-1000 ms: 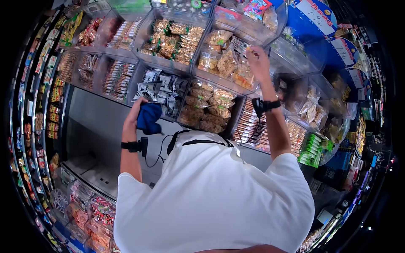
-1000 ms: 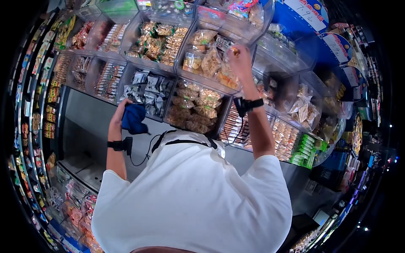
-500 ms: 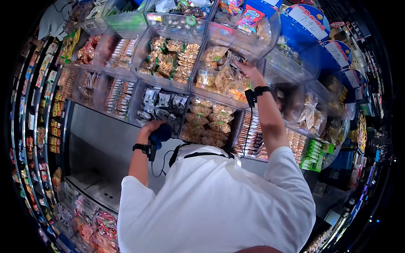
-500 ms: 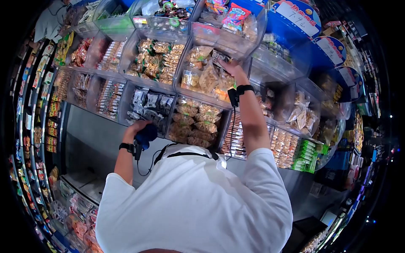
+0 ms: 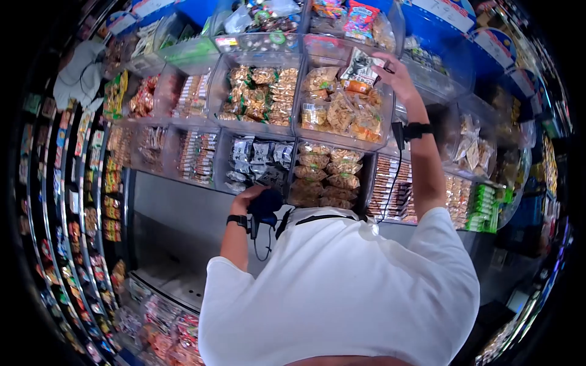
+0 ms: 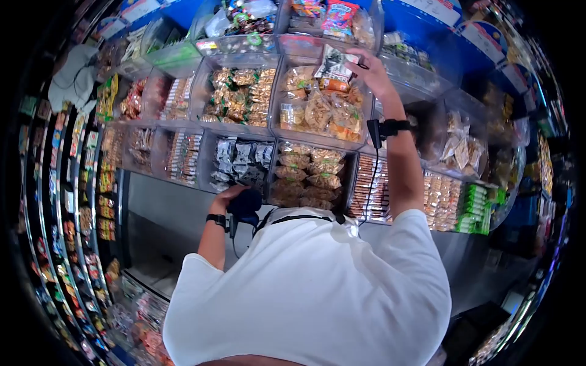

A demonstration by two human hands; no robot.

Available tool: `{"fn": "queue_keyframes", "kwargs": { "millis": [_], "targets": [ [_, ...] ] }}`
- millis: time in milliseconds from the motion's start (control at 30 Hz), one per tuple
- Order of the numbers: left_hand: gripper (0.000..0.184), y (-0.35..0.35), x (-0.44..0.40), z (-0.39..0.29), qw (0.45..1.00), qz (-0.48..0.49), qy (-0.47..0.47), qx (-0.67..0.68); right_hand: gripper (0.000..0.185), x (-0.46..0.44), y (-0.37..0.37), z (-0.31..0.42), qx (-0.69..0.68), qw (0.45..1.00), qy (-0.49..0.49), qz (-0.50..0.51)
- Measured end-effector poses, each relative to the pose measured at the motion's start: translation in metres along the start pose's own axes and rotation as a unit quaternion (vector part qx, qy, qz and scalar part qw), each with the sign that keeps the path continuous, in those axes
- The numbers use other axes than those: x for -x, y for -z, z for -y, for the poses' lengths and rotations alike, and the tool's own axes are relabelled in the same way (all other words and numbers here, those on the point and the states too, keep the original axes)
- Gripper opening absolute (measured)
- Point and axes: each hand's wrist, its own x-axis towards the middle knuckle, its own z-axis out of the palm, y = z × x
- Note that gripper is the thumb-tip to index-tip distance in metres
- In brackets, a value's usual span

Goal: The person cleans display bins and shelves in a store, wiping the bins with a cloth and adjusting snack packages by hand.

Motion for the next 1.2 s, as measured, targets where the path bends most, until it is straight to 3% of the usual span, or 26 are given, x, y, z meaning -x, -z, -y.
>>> {"fn": "queue_keyframes", "kwargs": {
  "millis": [33, 67, 133, 200, 233, 300, 367, 400, 500, 567, 600, 667, 700, 800, 900, 1200],
  "targets": [
    [0.023, -0.002, 0.000, -0.006, 0.995, 0.008, 0.069, 0.078, 0.042, 0.006, 0.005, 0.022, 0.028, 0.999, -0.025, 0.006],
    [0.023, 0.001, -0.004, -0.003, 0.996, 0.012, 0.073, 0.059, 0.042, 0.011, 0.006, 0.036, 0.024, 0.999, -0.027, -0.013],
    [0.029, 0.013, -0.029, 0.017, 0.993, 0.030, 0.011, 0.114, 0.039, 0.016, 0.007, 0.054, -0.047, 0.999, -0.010, -0.016],
    [0.030, 0.018, -0.040, 0.031, 0.992, 0.041, -0.006, 0.120, 0.048, 0.017, 0.010, 0.062, -0.060, 0.998, -0.003, 0.003],
    [0.032, 0.015, -0.039, 0.030, 0.991, 0.052, -0.007, 0.124, 0.062, 0.011, 0.011, 0.053, -0.036, 0.999, -0.003, -0.031],
    [0.034, 0.015, -0.041, 0.026, 0.990, 0.063, -0.008, 0.125, 0.068, 0.009, 0.015, 0.045, -0.042, 0.999, -0.005, -0.035],
    [0.042, 0.017, -0.049, 0.022, 0.988, -0.118, 0.006, -0.098, 0.076, 0.020, 0.009, 0.064, 0.004, 1.000, -0.008, -0.019],
    [0.042, 0.011, -0.035, 0.010, 0.988, -0.115, 0.008, -0.101, 0.067, 0.016, 0.012, 0.056, 0.049, 0.999, 0.020, -0.009],
    [0.056, 0.001, 0.003, -0.002, 0.948, -0.248, 0.014, -0.201, 0.043, 0.034, 0.007, 0.089, 0.164, 0.979, 0.060, 0.109],
    [0.060, 0.002, 0.016, -0.004, 0.910, -0.268, -0.030, -0.313, 0.042, 0.042, 0.003, 0.093, 0.159, 0.975, 0.083, 0.128],
    [0.060, 0.007, 0.022, -0.002, 0.922, -0.218, -0.084, -0.310, 0.040, 0.042, 0.000, 0.095, 0.149, 0.970, 0.118, 0.151],
    [0.062, 0.001, 0.024, 0.008, 0.919, -0.253, -0.145, -0.266, 0.040, 0.041, 0.001, 0.097, 0.183, 0.962, 0.103, 0.176],
    [0.065, 0.008, 0.013, 0.012, 0.925, -0.236, -0.105, -0.277, 0.040, 0.038, 0.000, 0.093, 0.180, 0.962, 0.102, 0.178],
    [0.064, -0.011, 0.006, 0.003, 0.919, -0.178, -0.125, -0.330, 0.040, 0.035, -0.006, 0.089, 0.192, 0.958, 0.092, 0.189],
    [0.062, -0.014, -0.020, 0.005, 0.909, -0.208, -0.086, -0.352, 0.040, 0.037, -0.009, 0.097, 0.255, 0.944, 0.054, 0.202],
    [0.059, -0.018, -0.002, 0.006, 0.896, -0.264, -0.087, -0.345, 0.041, 0.029, -0.013, 0.081, 0.310, 0.915, 0.055, 0.254]
  ]
}}
